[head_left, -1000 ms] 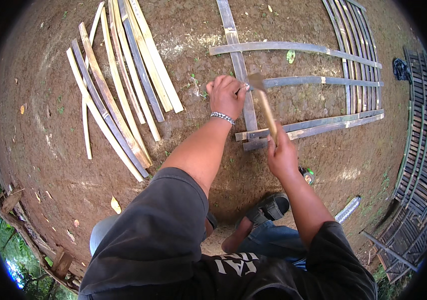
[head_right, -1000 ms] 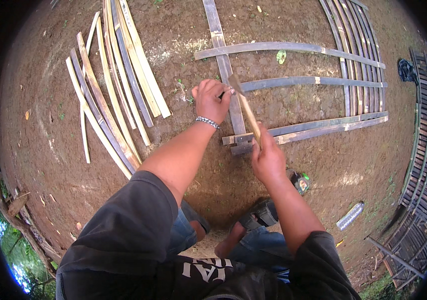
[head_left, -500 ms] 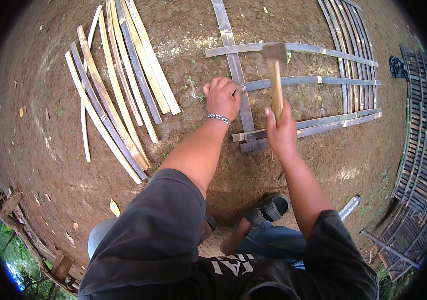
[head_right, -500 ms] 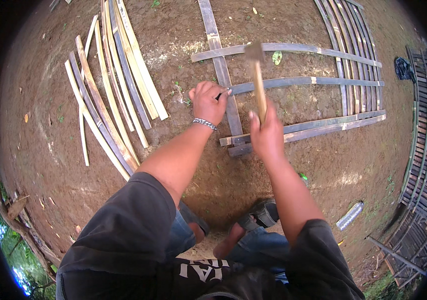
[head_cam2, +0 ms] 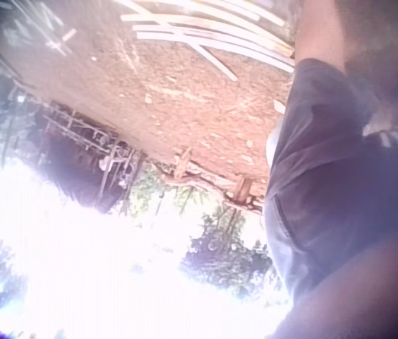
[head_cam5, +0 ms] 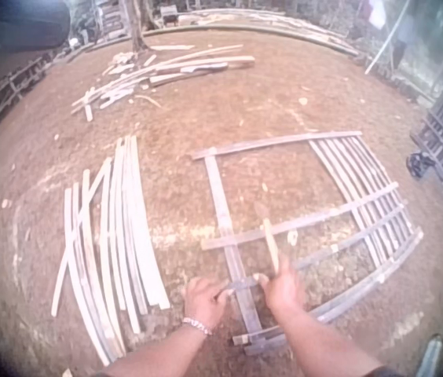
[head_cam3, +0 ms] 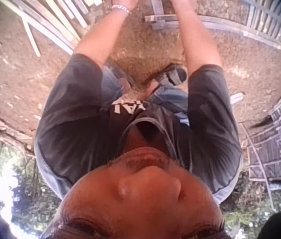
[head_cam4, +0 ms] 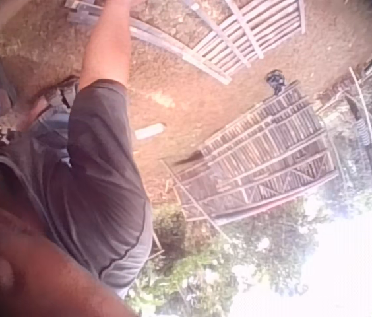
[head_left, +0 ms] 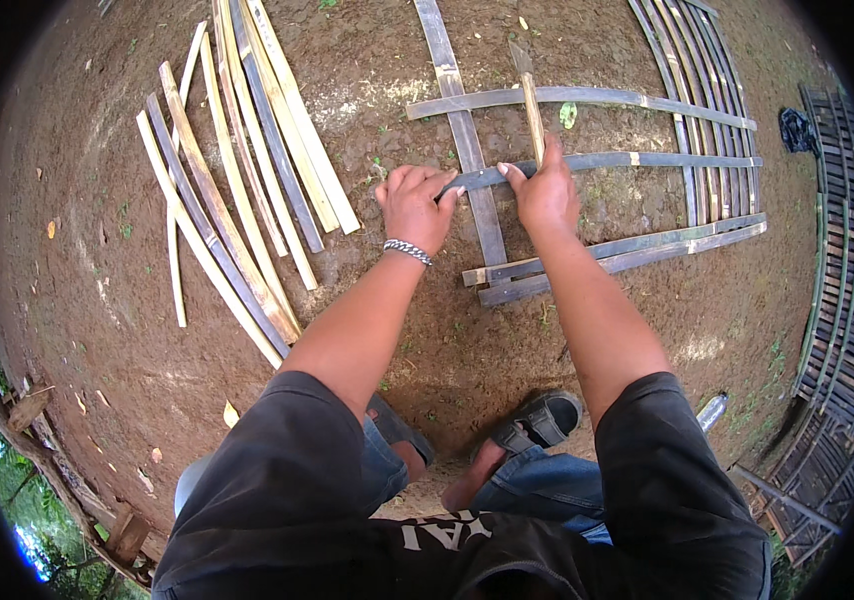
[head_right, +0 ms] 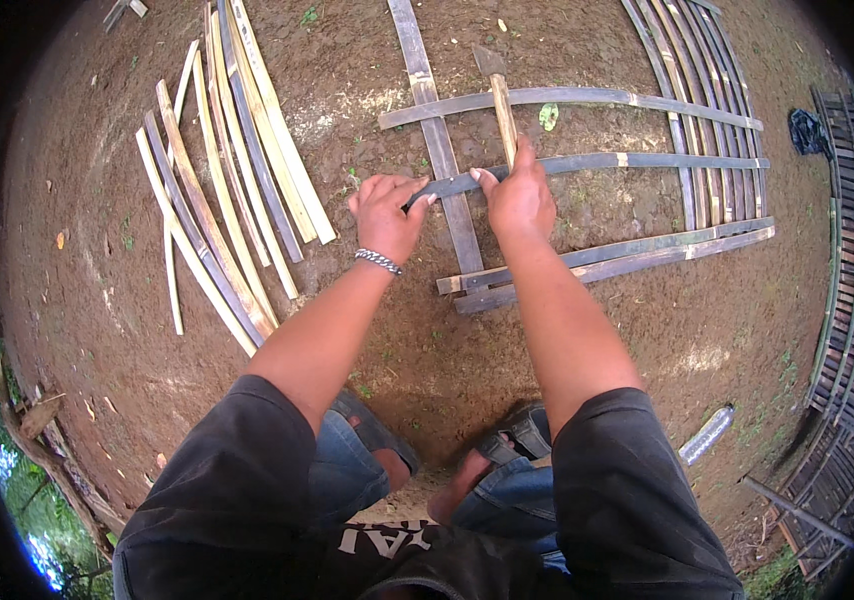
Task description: The person assembles a rectangular bamboo frame on the ground. They measure the structure with a tape measure, position bamboo slats, and secure them using a hammer and nails. The person repeatedly measures and hammers nails into the frame to ensure stability.
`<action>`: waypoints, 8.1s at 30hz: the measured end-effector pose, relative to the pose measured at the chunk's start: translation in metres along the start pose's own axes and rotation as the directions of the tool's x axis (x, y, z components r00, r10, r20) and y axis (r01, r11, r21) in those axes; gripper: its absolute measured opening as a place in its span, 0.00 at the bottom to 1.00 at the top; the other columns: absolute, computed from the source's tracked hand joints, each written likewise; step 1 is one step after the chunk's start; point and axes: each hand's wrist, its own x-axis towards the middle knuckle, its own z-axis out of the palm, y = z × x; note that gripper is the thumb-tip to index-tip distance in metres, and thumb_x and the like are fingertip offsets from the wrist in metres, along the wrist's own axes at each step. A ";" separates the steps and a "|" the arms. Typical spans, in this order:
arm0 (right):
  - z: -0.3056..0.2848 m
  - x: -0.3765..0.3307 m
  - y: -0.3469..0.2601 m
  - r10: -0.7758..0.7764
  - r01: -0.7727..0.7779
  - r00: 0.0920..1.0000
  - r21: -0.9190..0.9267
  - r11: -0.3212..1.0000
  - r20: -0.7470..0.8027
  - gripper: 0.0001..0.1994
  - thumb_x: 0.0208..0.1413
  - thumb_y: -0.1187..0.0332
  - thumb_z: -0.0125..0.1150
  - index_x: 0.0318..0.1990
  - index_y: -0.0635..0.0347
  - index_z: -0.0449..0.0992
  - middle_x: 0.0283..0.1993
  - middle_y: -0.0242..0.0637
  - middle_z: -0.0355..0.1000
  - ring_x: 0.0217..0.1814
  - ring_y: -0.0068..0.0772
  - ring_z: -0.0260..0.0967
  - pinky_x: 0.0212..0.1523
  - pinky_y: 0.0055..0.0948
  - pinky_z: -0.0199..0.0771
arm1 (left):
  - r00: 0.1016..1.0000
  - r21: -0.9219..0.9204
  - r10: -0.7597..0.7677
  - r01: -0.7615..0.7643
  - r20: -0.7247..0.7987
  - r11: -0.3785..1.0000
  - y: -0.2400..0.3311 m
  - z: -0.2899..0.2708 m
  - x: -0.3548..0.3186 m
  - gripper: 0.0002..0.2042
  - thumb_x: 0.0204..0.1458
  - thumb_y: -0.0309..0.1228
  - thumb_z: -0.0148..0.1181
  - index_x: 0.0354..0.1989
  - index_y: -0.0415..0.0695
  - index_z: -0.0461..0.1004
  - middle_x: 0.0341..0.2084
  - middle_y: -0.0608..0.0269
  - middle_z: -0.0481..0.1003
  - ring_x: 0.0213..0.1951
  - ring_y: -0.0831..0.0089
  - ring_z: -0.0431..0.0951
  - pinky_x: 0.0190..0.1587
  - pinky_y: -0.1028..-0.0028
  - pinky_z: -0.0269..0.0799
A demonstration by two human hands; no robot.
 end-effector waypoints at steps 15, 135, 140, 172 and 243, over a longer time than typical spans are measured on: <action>-0.007 -0.037 0.050 -0.258 0.223 0.965 0.379 0.898 0.044 0.28 0.65 0.58 0.57 0.69 0.52 0.59 0.54 0.59 0.74 0.54 0.65 0.73 0.52 0.55 0.74 | 0.996 0.012 -0.040 0.039 0.082 0.999 -0.012 0.000 0.007 0.10 0.49 0.42 0.73 0.37 0.56 0.87 0.37 0.72 0.78 0.49 0.67 0.69 0.54 0.62 0.53; -0.025 -0.124 0.065 -0.368 0.367 0.929 0.219 0.904 -0.039 0.26 0.65 0.68 0.55 0.68 0.61 0.59 0.51 0.66 0.73 0.52 0.72 0.72 0.49 0.54 0.74 | 1.000 0.016 0.018 -0.018 -0.022 1.000 -0.018 0.002 0.004 0.04 0.51 0.36 0.69 0.34 0.58 0.87 0.33 0.76 0.77 0.48 0.70 0.70 0.54 0.62 0.55; -0.017 -0.129 0.100 -0.214 0.180 0.964 0.201 0.963 0.159 0.27 0.66 0.65 0.55 0.70 0.58 0.58 0.53 0.64 0.73 0.52 0.66 0.74 0.50 0.52 0.75 | 1.000 -0.025 -0.014 0.014 0.001 1.000 -0.018 0.002 0.001 0.04 0.52 0.36 0.69 0.34 0.57 0.87 0.35 0.75 0.78 0.49 0.69 0.70 0.55 0.63 0.54; -0.062 -0.210 0.216 -0.282 0.281 0.959 -0.112 0.953 0.006 0.29 0.46 0.61 0.75 0.57 0.57 0.73 0.57 0.47 0.67 0.62 0.53 0.62 0.62 0.48 0.63 | 0.858 0.009 0.206 -0.238 0.471 0.971 -0.018 -0.076 0.084 0.10 0.56 0.34 0.63 0.42 0.44 0.82 0.39 0.54 0.78 0.44 0.53 0.79 0.50 0.61 0.74; -0.096 -0.173 0.033 -0.459 0.327 0.710 0.327 0.886 0.534 0.41 0.47 0.55 0.74 0.67 0.59 0.60 0.61 0.55 0.69 0.64 0.58 0.67 0.63 0.48 0.69 | 0.111 -0.132 0.073 0.882 0.991 0.453 0.051 -0.141 -0.045 0.26 0.58 0.34 0.67 0.63 0.42 0.66 0.45 0.62 0.78 0.43 0.75 0.80 0.45 0.71 0.78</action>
